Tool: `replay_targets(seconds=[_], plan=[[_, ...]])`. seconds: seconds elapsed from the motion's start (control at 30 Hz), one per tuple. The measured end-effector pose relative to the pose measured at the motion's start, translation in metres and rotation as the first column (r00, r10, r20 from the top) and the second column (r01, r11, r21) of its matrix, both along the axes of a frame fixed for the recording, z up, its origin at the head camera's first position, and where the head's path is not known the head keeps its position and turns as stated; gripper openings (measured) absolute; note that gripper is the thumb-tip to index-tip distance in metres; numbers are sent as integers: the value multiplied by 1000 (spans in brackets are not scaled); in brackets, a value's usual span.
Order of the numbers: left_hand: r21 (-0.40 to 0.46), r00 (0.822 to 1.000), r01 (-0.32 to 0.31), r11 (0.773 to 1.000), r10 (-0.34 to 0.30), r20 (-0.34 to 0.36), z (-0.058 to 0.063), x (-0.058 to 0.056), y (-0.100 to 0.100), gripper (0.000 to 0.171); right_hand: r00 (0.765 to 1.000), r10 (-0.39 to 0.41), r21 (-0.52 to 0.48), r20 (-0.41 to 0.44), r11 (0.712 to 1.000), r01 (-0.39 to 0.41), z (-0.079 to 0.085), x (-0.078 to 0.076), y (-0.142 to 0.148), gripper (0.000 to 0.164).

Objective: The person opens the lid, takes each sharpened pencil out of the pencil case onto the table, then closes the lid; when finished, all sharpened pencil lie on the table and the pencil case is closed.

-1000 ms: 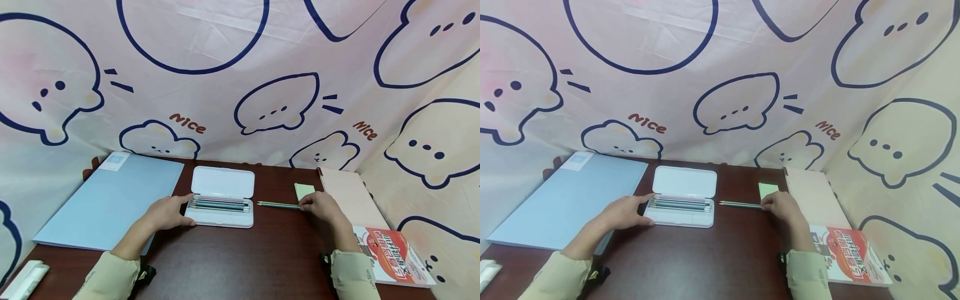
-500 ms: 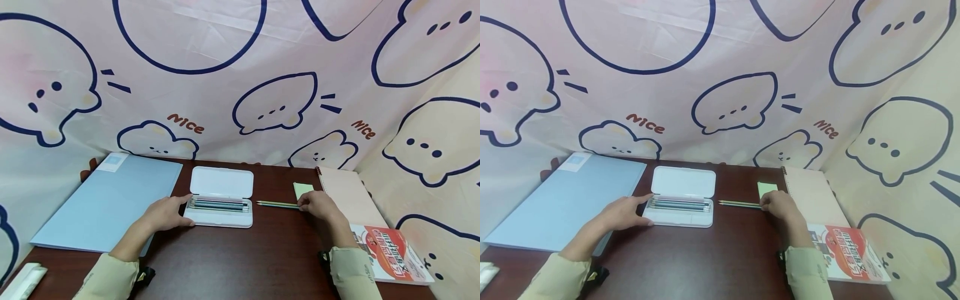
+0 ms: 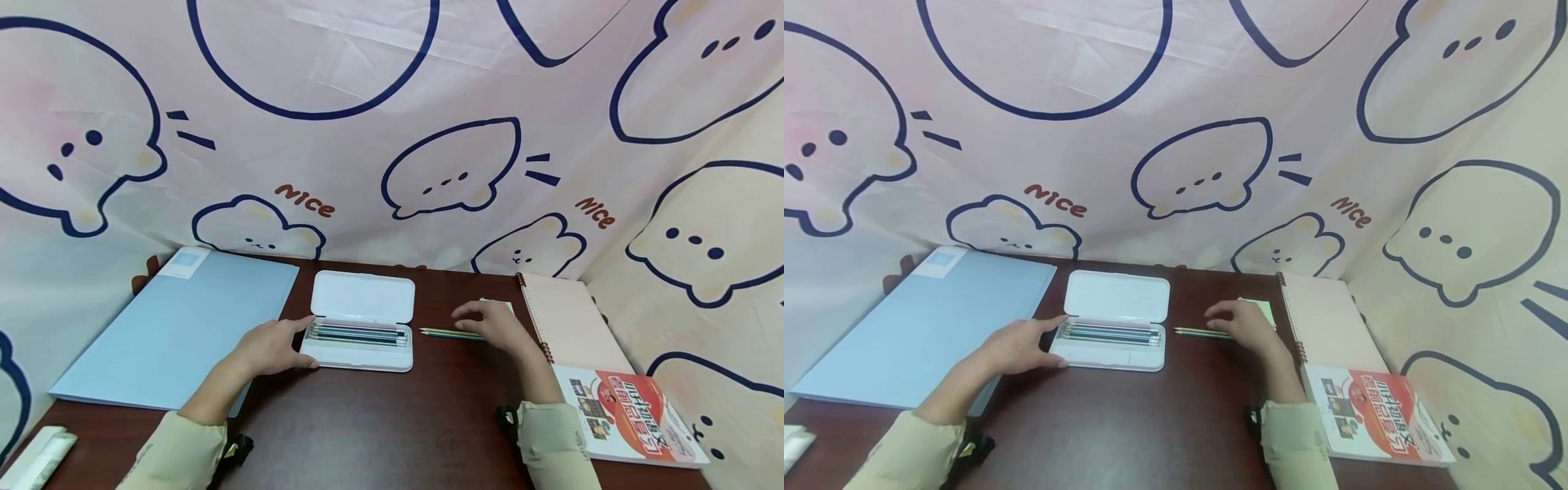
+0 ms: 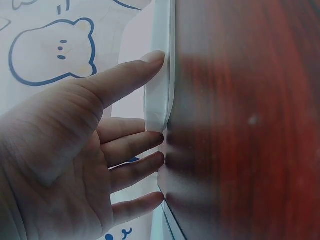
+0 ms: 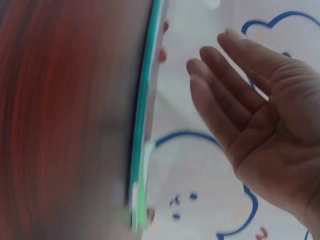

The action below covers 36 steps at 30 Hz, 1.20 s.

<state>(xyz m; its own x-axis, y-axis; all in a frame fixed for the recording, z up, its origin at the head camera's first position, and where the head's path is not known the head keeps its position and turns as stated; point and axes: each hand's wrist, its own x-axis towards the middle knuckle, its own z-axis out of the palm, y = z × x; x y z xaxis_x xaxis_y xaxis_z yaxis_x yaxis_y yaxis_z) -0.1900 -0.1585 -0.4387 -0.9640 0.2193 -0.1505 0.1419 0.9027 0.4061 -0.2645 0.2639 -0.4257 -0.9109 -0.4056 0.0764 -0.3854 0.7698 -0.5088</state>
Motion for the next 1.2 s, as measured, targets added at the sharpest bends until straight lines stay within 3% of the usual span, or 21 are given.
replay_targets(seconds=[0.27,0.53,0.77,0.93,1.2], plan=[[2,1000,2,1000,-2,-3,0,0,-1,94,990,67,-159,126,986,-47,2,4,-46,21],[14,1000,-8,1000,8,-7,-1,0,-1,94,971,131,-188,198,978,-94,-1,7,-82,16],[16,1000,-10,1000,11,-9,-3,0,-1,94,960,181,-122,214,980,-157,-4,9,-100,19],[22,1000,-9,1000,9,-16,-4,-1,-2,94,954,215,-9,211,976,-218,-7,10,-109,22],[17,1000,-10,1000,10,-8,-4,-1,-3,93,947,275,145,166,943,-299,-9,11,-123,20]])
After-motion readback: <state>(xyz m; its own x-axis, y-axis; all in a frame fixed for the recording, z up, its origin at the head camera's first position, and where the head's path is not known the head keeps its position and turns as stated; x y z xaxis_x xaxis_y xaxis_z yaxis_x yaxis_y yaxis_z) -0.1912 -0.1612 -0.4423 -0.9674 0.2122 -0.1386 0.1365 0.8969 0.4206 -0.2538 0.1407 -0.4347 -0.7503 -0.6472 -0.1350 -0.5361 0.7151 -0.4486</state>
